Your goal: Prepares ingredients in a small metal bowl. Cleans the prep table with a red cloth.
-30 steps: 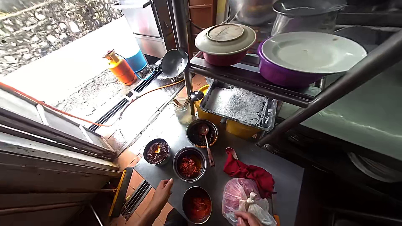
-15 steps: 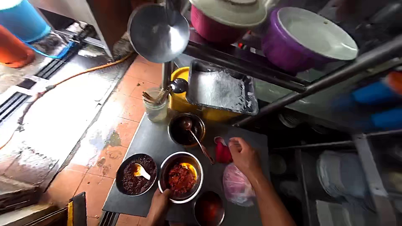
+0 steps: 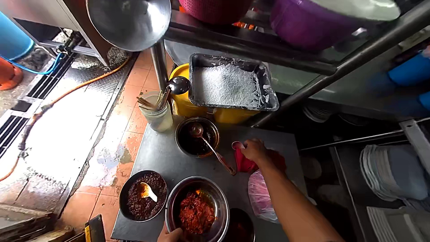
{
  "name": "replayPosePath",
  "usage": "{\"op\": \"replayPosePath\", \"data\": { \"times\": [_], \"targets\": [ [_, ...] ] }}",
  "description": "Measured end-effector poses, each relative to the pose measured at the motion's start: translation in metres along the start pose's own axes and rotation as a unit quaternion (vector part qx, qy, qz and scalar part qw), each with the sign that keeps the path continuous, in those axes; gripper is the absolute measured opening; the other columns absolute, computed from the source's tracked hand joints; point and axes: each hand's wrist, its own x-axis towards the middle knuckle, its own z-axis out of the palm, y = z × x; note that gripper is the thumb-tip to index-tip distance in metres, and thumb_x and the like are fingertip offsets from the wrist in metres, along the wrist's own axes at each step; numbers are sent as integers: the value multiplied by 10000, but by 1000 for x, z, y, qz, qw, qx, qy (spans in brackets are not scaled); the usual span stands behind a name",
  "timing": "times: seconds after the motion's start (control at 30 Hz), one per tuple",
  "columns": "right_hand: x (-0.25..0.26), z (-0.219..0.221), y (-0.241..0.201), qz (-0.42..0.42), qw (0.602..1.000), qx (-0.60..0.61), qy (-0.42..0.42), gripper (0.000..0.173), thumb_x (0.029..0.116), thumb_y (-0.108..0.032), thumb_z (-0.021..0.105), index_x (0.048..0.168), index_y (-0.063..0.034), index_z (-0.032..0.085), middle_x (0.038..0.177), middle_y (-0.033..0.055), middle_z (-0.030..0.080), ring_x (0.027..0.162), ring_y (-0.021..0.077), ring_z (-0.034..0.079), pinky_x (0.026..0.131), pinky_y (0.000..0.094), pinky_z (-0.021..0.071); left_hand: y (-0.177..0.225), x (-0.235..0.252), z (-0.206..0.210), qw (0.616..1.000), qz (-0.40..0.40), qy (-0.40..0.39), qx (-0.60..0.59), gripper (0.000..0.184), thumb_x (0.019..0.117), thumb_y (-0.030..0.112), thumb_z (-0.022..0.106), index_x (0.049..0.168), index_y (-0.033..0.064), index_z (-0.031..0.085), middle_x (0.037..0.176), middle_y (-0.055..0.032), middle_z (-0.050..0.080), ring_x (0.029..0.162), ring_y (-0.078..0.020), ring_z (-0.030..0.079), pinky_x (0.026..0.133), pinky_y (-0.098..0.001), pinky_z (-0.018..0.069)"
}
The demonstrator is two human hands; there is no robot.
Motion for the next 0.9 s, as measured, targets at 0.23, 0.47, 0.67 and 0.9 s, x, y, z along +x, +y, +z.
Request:
{"op": "replayPosePath", "data": {
  "times": [0.23, 0.47, 0.67, 0.9],
  "targets": [
    [-25, 4, 23, -115, 875, 321, 343, 414, 1083, -188, 465, 1343, 134, 463, 1232, 283, 645, 1120, 358, 674, 998, 506, 541, -19, -15, 11, 998, 43, 27, -23, 381, 738, -98, 504, 1108, -6, 515, 829, -77, 723, 740, -146, 720, 681, -337, 618],
    [-200, -28, 86, -40, 927, 354, 118, 365, 1073, -278, 459, 1264, 3, 590, 785, 118, 575, 590, 218, 541, 539, 431, 488, -40, -19, 46, 990, 138, 10, 20, 617, 782, -3, 550, 1391, -4, 452, 1151, -108, 696, 997, -144, 707, 833, -337, 609],
    [-295, -7, 102, -275, 919, 192, 208, 330, 1007, -227, 529, 1210, -32, 702, 910, 72, 712, 722, 100, 645, 630, 265, 563, -57, -13, 56, 943, 285, -100, 142, 623, 1039, 389, 498, 1576, 119, 333, 1494, -70, 524, 1339, -127, 540, 1118, -340, 479],
    [-258, 19, 47, -429, 801, 13, 417, 231, 962, -94, 568, 1054, -88, 780, 721, 49, 667, 611, 221, 623, 494, 340, 476, -80, -9, 72, 908, 375, -118, 148, 509, 1073, 313, 458, 1564, 185, 426, 1459, -10, 590, 1308, -129, 582, 1100, -351, 503]
  ]
}}
